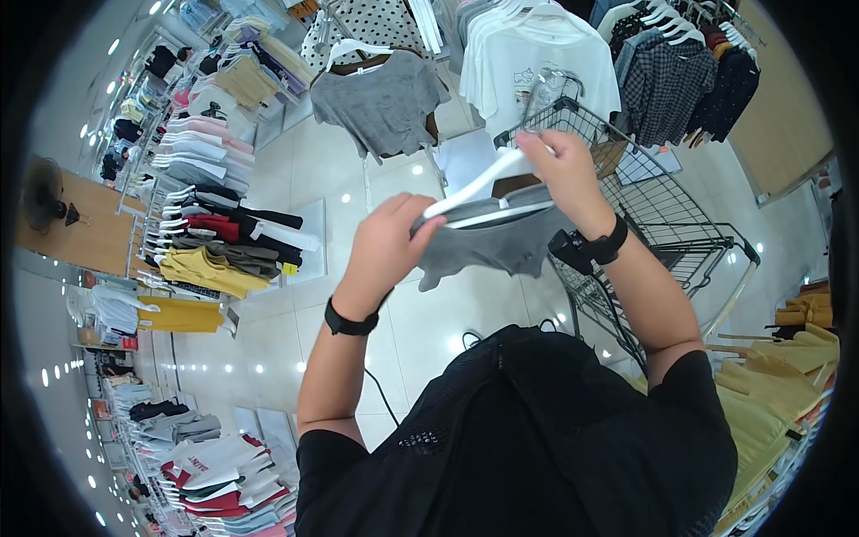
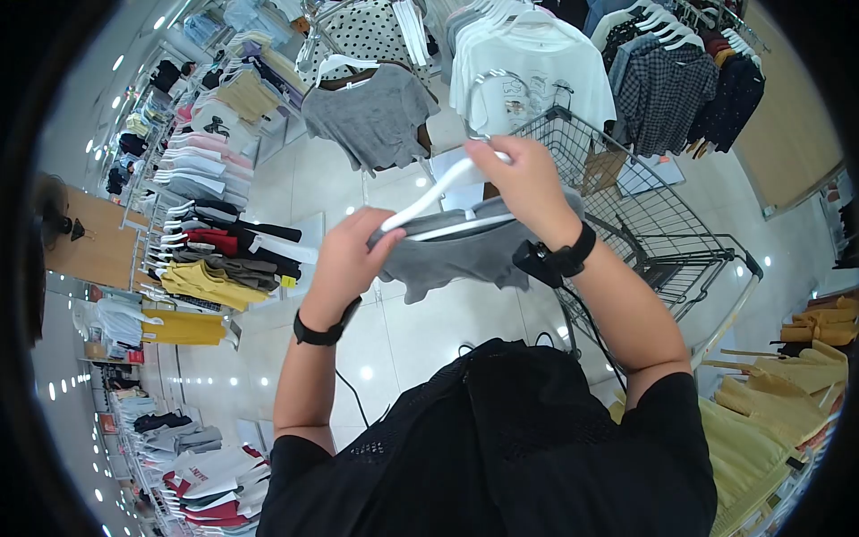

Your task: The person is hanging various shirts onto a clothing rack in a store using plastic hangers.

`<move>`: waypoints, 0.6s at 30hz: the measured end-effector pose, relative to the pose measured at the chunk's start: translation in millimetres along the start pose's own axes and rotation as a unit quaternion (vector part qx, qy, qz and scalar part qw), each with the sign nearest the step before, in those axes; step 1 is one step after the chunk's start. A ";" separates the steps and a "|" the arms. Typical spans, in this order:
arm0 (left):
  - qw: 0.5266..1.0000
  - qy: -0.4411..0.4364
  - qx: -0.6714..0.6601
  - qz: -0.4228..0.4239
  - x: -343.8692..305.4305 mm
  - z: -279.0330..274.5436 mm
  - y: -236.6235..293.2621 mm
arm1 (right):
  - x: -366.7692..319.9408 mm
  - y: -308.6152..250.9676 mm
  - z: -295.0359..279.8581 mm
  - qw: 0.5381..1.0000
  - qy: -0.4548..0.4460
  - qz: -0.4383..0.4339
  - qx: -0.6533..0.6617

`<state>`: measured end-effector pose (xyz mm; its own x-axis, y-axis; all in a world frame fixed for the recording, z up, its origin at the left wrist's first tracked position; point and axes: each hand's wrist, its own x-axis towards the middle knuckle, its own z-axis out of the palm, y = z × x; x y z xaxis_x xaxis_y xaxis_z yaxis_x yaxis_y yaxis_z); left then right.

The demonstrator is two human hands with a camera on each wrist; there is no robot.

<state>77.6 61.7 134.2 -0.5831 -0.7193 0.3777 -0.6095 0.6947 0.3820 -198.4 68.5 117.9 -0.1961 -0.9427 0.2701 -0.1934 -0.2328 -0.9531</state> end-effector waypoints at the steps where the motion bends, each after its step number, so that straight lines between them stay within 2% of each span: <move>1: 0.999 -0.011 -0.031 -0.034 -8.4 6.0 -2.0 | -3.3 12.2 -5.6 1.000 0.001 0.000 0.001; 2: 0.996 -0.021 -0.060 -0.066 -16.1 11.7 -4.2 | -5.8 26.1 -11.8 1.000 0.004 0.003 -0.030; 4: 0.995 -0.046 -0.074 -0.051 -30.4 25.1 -8.7 | -10.4 42.8 -18.5 0.998 0.014 0.001 -0.062; 6: 0.994 -0.046 -0.094 -0.026 -38.4 31.6 -7.4 | -22.1 52.4 -20.6 0.998 0.030 0.044 -0.019; 10: 0.986 -0.099 -0.126 -0.041 -46.3 18.3 -2.6 | -35.8 80.0 -37.1 0.999 0.019 0.043 0.013; 11: 0.951 -0.178 -0.223 -0.116 -47.3 6.9 -0.5 | -39.8 79.9 -42.5 0.997 0.034 0.061 0.033; 12: 0.895 -0.253 -0.315 -0.188 -48.2 -2.7 0.6 | -39.6 96.6 -54.9 0.996 0.014 -0.015 0.081; 14: 0.894 -0.253 -0.323 -0.181 -53.1 -12.9 -4.9 | -39.5 125.1 -81.6 0.987 -0.022 -0.083 0.134; 16: 0.943 -0.173 -0.271 -0.082 -59.1 -15.0 -16.4 | -36.5 118.6 -99.2 0.942 -0.106 -0.089 0.307; 17: 0.946 -0.135 -0.284 -0.073 -61.3 -11.8 -20.6 | -37.0 124.2 -108.6 0.935 -0.131 -0.068 0.321; 18: 0.946 -0.136 -0.284 -0.075 -60.5 -12.0 -18.7 | -38.9 116.8 -105.1 0.935 -0.130 -0.067 0.322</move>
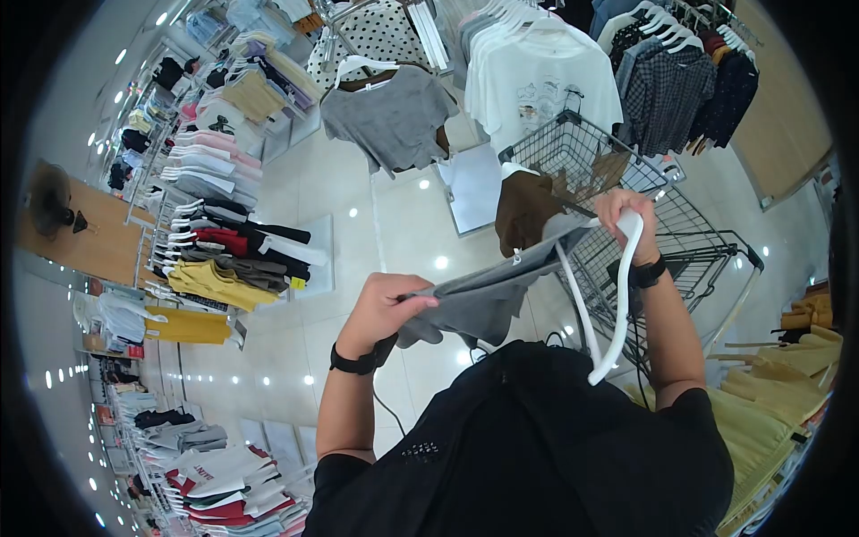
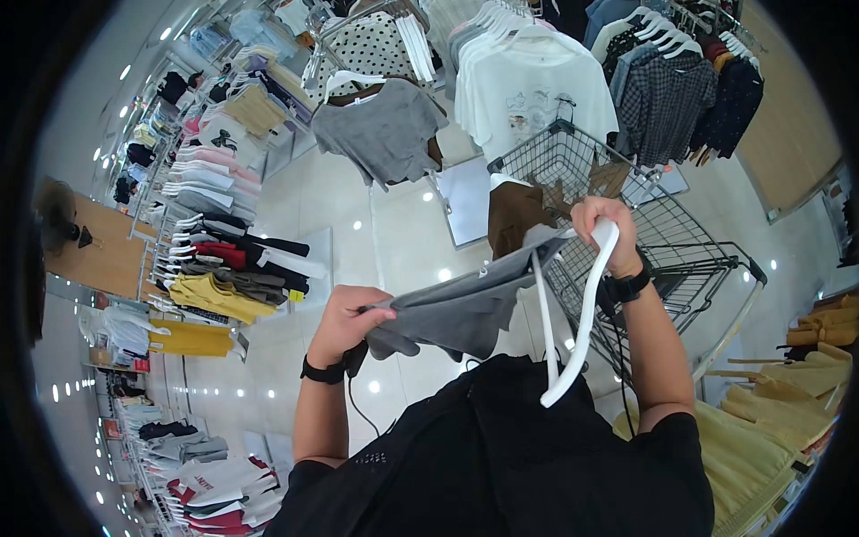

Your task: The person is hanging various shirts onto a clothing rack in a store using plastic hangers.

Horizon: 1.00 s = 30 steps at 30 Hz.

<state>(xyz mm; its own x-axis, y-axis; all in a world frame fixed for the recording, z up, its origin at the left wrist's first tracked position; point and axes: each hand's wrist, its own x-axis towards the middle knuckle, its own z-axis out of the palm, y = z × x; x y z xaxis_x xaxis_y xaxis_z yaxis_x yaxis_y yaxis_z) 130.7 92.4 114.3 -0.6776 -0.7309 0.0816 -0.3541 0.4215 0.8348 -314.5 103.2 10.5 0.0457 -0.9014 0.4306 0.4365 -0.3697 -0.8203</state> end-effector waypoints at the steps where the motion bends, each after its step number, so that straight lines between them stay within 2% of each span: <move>1: 0.999 0.034 -0.001 0.000 1.2 1.8 4.4 | 0.7 -8.7 12.9 0.999 -0.003 0.019 -0.047; 2: 0.998 0.068 -0.002 0.000 2.7 2.9 8.3 | -0.9 -13.7 19.6 0.995 -0.006 0.038 -0.094; 3: 0.997 0.077 0.016 -0.008 4.1 0.6 10.3 | -3.5 -8.1 13.9 0.984 -0.031 0.060 -0.165; 6: 0.994 0.110 -0.005 -0.020 10.3 -0.9 30.7 | -14.9 7.3 9.0 0.948 -0.032 0.139 -0.284; 9: 0.994 0.112 0.004 0.003 15.3 -3.4 40.4 | -26.3 19.3 15.4 0.926 -0.047 0.164 -0.337; 10: 0.993 0.114 0.007 0.012 17.3 -4.1 42.5 | -28.9 19.8 21.4 0.926 -0.045 0.167 -0.335; 12: 0.994 0.106 0.021 0.012 20.9 -4.8 45.8 | -34.6 19.4 34.6 0.903 0.039 0.362 -0.226; 14: 0.994 0.098 -0.028 -0.037 23.7 -3.8 54.6 | -44.6 33.3 33.4 0.892 0.044 0.401 -0.204; 16: 0.994 0.098 -0.026 -0.031 25.7 -0.8 50.8 | -46.9 38.1 44.5 0.900 0.080 0.426 -0.056; 17: 0.994 0.104 -0.023 -0.023 26.0 0.0 49.8 | -50.8 45.2 37.6 0.901 0.056 0.430 0.023; 18: 0.994 0.103 -0.022 -0.024 25.5 0.7 50.0 | -53.7 48.3 41.6 0.901 0.057 0.430 0.025; 20: 0.992 0.094 -0.063 -0.053 25.8 2.5 50.6 | -58.3 54.3 51.8 0.882 0.134 0.430 0.137; 21: 0.992 0.093 -0.062 -0.054 26.2 3.1 49.0 | -59.4 58.4 49.5 0.880 0.128 0.424 0.172; 25: 0.990 0.127 -0.019 -0.054 26.9 5.0 41.4 | -57.1 62.5 51.5 0.875 0.146 0.404 0.222; 27: 0.988 0.141 -0.010 -0.060 29.4 6.2 38.2 | -50.4 58.1 53.3 0.895 0.183 0.334 0.234; 28: 0.983 0.170 -0.018 -0.067 31.2 6.7 35.5 | -47.8 56.1 50.8 0.894 0.182 0.335 0.235; 30: 0.977 0.198 -0.026 -0.075 35.0 5.8 23.9 | -43.2 49.8 43.6 0.912 0.214 0.276 0.216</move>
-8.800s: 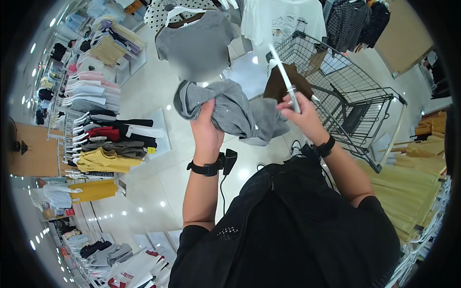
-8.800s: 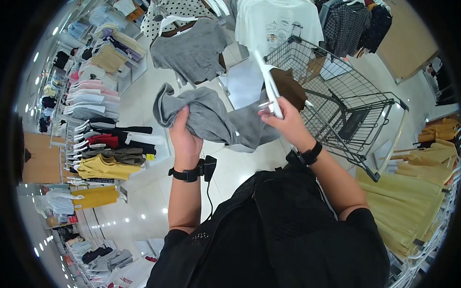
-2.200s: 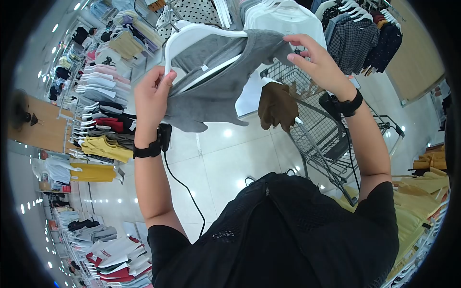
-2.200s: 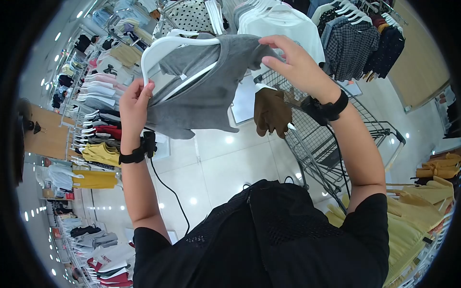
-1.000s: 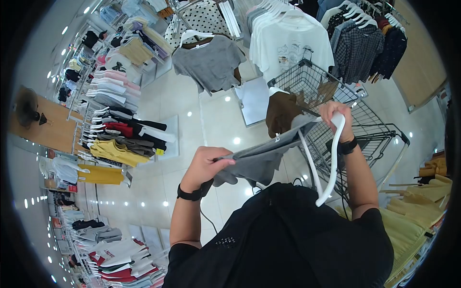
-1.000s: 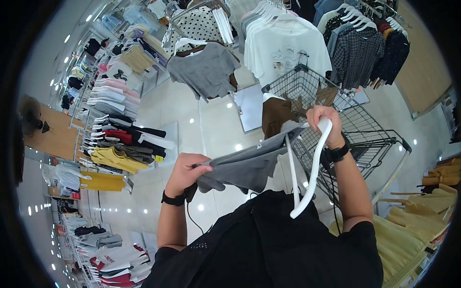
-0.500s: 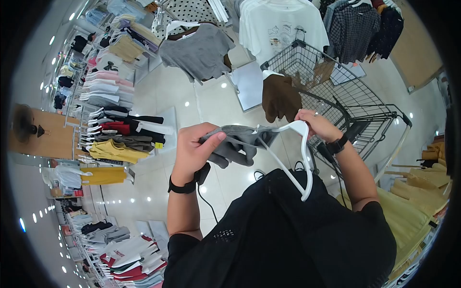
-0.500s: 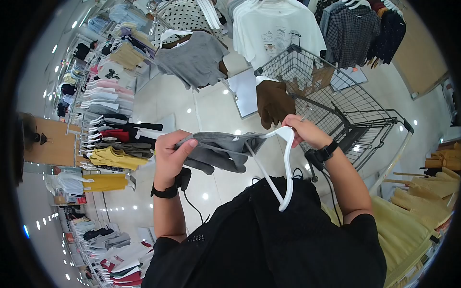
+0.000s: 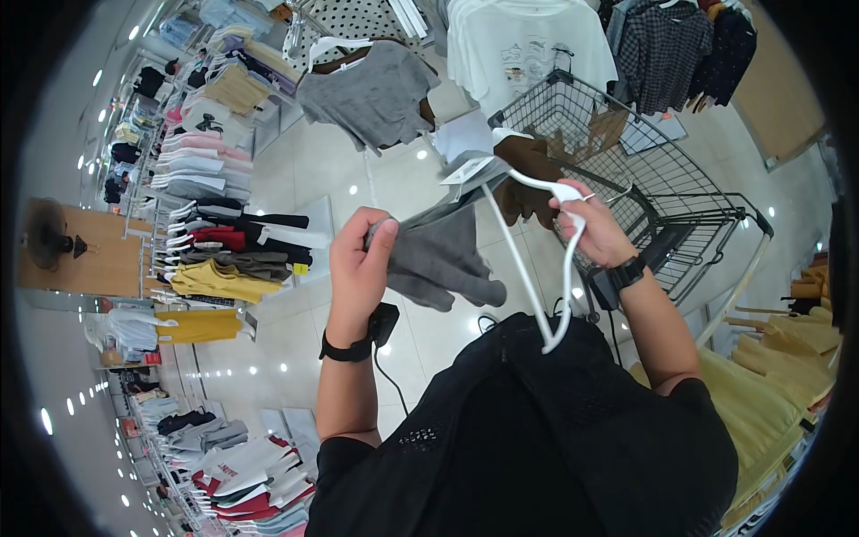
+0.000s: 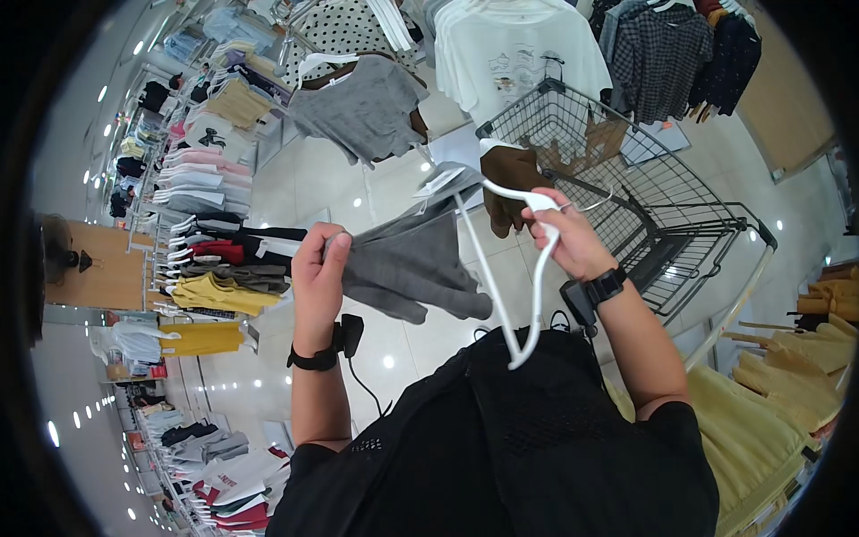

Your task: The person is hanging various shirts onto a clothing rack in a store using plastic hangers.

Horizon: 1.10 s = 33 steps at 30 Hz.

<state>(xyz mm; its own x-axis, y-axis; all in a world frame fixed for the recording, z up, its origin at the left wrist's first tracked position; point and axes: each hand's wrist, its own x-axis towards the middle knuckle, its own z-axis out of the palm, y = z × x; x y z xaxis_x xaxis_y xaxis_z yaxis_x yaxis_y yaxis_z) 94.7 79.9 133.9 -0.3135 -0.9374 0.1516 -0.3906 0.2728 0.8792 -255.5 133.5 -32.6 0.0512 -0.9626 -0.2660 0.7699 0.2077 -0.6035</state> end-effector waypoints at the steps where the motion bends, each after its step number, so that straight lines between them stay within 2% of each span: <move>1: 0.997 0.029 0.024 0.061 4.7 -0.9 -9.7 | -3.9 -9.8 10.4 0.999 0.027 -0.008 -0.015; 2: 0.990 0.058 0.047 0.121 9.0 -1.5 -14.7 | -4.7 -17.7 10.0 0.999 0.027 -0.008 -0.015; 3: 0.990 0.059 0.047 0.121 12.0 -1.1 -13.3 | -4.6 -26.5 4.7 0.999 0.014 0.000 -0.052; 5: 0.995 0.066 -0.040 0.058 14.9 -0.5 -8.9 | -10.9 -46.8 4.0 0.992 0.003 0.009 -0.130; 6: 0.995 0.067 -0.040 0.057 17.1 -0.6 -9.1 | -15.1 -57.9 3.3 0.992 0.002 0.010 -0.130; 8: 0.994 0.063 -0.041 0.075 21.7 1.6 -10.0 | -23.7 -79.1 1.9 0.965 -0.021 -0.005 -0.261; 9: 0.994 0.062 -0.042 0.075 22.6 3.9 -10.5 | -29.3 -86.8 8.6 0.942 -0.037 -0.046 -0.330; 10: 0.994 0.049 -0.073 0.062 23.2 6.6 -10.9 | -34.4 -91.3 11.3 0.942 -0.035 -0.047 -0.330; 12: 0.993 0.034 -0.103 0.048 24.0 11.4 -9.0 | -42.3 -94.6 13.8 0.935 -0.004 -0.096 -0.342; 14: 0.996 0.030 -0.045 0.065 25.5 16.0 -0.7 | -42.1 -96.1 15.1 0.942 0.017 -0.091 -0.324; 16: 0.997 0.033 -0.019 0.063 25.4 18.6 7.1 | -42.3 -99.3 16.3 0.920 0.112 -0.060 -0.371; 17: 0.997 0.039 0.006 0.061 25.5 19.8 10.7 | -43.6 -100.1 15.6 0.920 0.113 -0.060 -0.370; 19: 0.995 0.047 0.049 0.076 26.3 21.5 16.0 | -46.3 -102.5 12.6 0.829 0.161 -0.067 -0.532; 20: 0.990 0.054 0.093 0.089 25.8 21.7 19.0 | -50.0 -105.5 9.5 0.829 0.158 -0.066 -0.532; 24: 0.991 0.045 0.110 0.064 24.0 26.3 28.5 | -71.3 -125.3 -14.9 0.837 0.177 -0.010 -0.517; 26: 0.992 0.034 0.107 0.054 24.7 27.6 26.2 | -69.5 -125.0 -27.1 0.910 0.219 -0.169 -0.310; 27: 0.992 0.033 0.107 0.054 24.1 28.8 26.7 | -67.1 -126.8 -21.2 0.950 0.193 -0.158 -0.186; 28: 0.993 0.023 0.100 0.056 22.8 30.4 27.6 | -62.4 -120.9 -18.9 0.950 0.194 -0.158 -0.185; 29: 0.994 0.011 0.093 0.059 21.2 32.2 28.7 | -56.2 -109.7 -18.7 0.975 0.082 -0.176 -0.105; 30: 0.994 0.008 0.093 0.060 19.6 33.7 30.8 | -50.9 -99.0 -15.2 0.980 -0.032 -0.193 -0.022; 33: 0.995 -0.023 0.086 0.043 13.7 36.9 41.0 | -37.8 -76.1 24.1 0.975 -0.058 -0.203 0.064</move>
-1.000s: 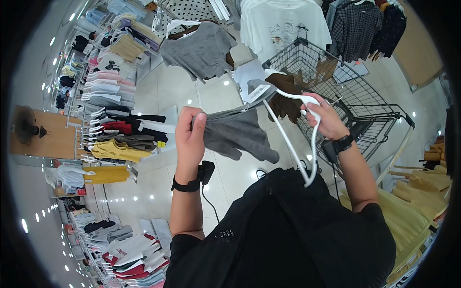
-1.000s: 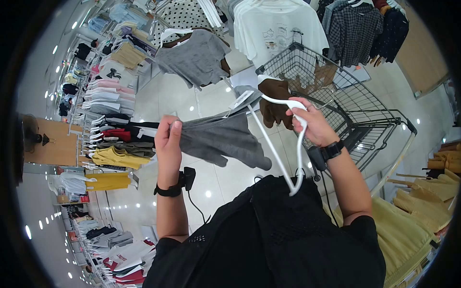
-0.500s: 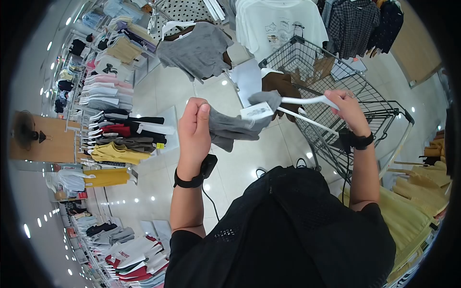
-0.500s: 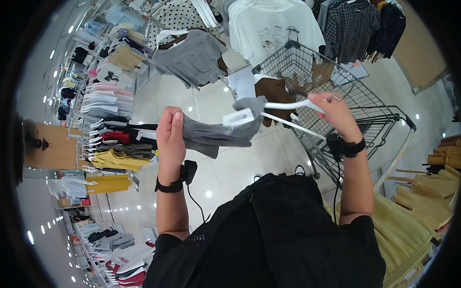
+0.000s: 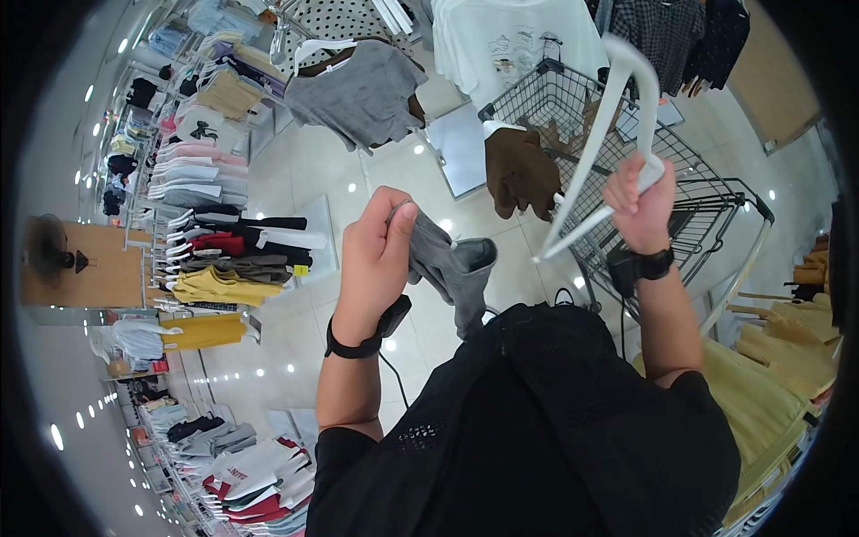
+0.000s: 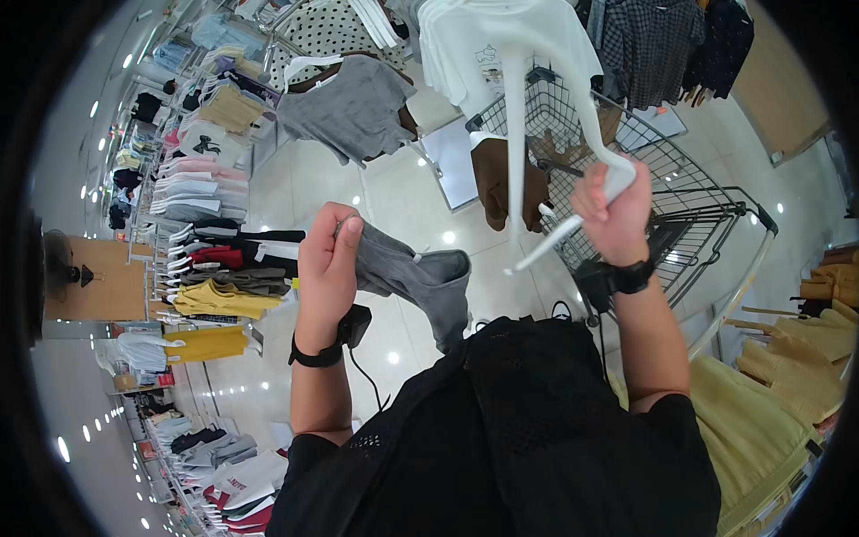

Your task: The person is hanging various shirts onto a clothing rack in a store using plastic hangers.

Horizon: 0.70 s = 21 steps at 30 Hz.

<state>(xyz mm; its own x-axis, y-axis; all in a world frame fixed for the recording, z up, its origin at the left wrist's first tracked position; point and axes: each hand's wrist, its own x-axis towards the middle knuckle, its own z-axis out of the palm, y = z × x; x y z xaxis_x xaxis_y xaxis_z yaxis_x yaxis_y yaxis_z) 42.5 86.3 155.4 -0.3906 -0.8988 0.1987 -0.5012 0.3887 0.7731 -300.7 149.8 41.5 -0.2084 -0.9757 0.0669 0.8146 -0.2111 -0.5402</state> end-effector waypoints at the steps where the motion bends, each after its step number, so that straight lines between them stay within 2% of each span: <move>1: 1.000 -0.008 0.001 0.004 -1.7 -0.3 3.4 | 3.1 8.4 10.7 0.998 -0.017 -0.018 0.052; 2: 1.000 -0.017 0.003 0.009 -3.4 -0.6 6.6 | 7.6 14.1 18.1 0.998 -0.016 -0.019 0.053; 4: 1.000 -0.023 0.001 0.015 -6.8 -2.1 11.5 | 20.8 22.5 31.0 0.985 -0.111 -0.044 0.121; 7: 1.000 -0.018 -0.012 0.022 -8.9 -5.2 16.1 | 33.6 36.6 50.6 0.978 -0.151 -0.025 0.141; 11: 0.998 0.038 -0.036 0.027 -10.6 -15.7 8.7 | 19.4 84.8 56.3 0.993 -0.059 0.056 0.087; 13: 0.996 0.079 -0.005 0.034 -13.3 -33.1 2.2 | 12.8 105.5 27.9 0.996 -0.012 0.093 0.010; 14: 0.992 0.115 0.023 0.040 -14.7 -43.0 -2.3 | 10.8 110.8 8.6 0.989 -0.006 0.090 -0.120; 15: 0.992 0.117 0.020 0.039 -15.4 -52.4 -8.6 | 5.9 113.0 -11.3 0.953 -0.020 0.043 -0.298; 17: 0.989 0.138 -0.040 0.044 -19.0 -68.9 -22.9 | -4.0 99.4 -11.3 0.898 -0.051 0.034 -0.437; 19: 0.990 0.123 -0.057 0.049 -24.8 -74.1 -25.4 | -4.7 98.5 -13.4 0.899 -0.060 0.057 -0.429; 21: 0.998 0.041 0.040 0.032 -29.4 -69.4 -18.1 | -4.7 92.7 -5.2 0.906 -0.061 0.070 -0.413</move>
<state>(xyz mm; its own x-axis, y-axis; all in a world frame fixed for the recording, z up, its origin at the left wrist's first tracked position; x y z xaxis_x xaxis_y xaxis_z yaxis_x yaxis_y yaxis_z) 116.6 91.7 177.3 -0.3607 -0.8838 0.2979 -0.5390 0.4582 0.7067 -227.1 135.2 -13.2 -0.0326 -0.9994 0.0146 0.1345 -0.0188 -0.9907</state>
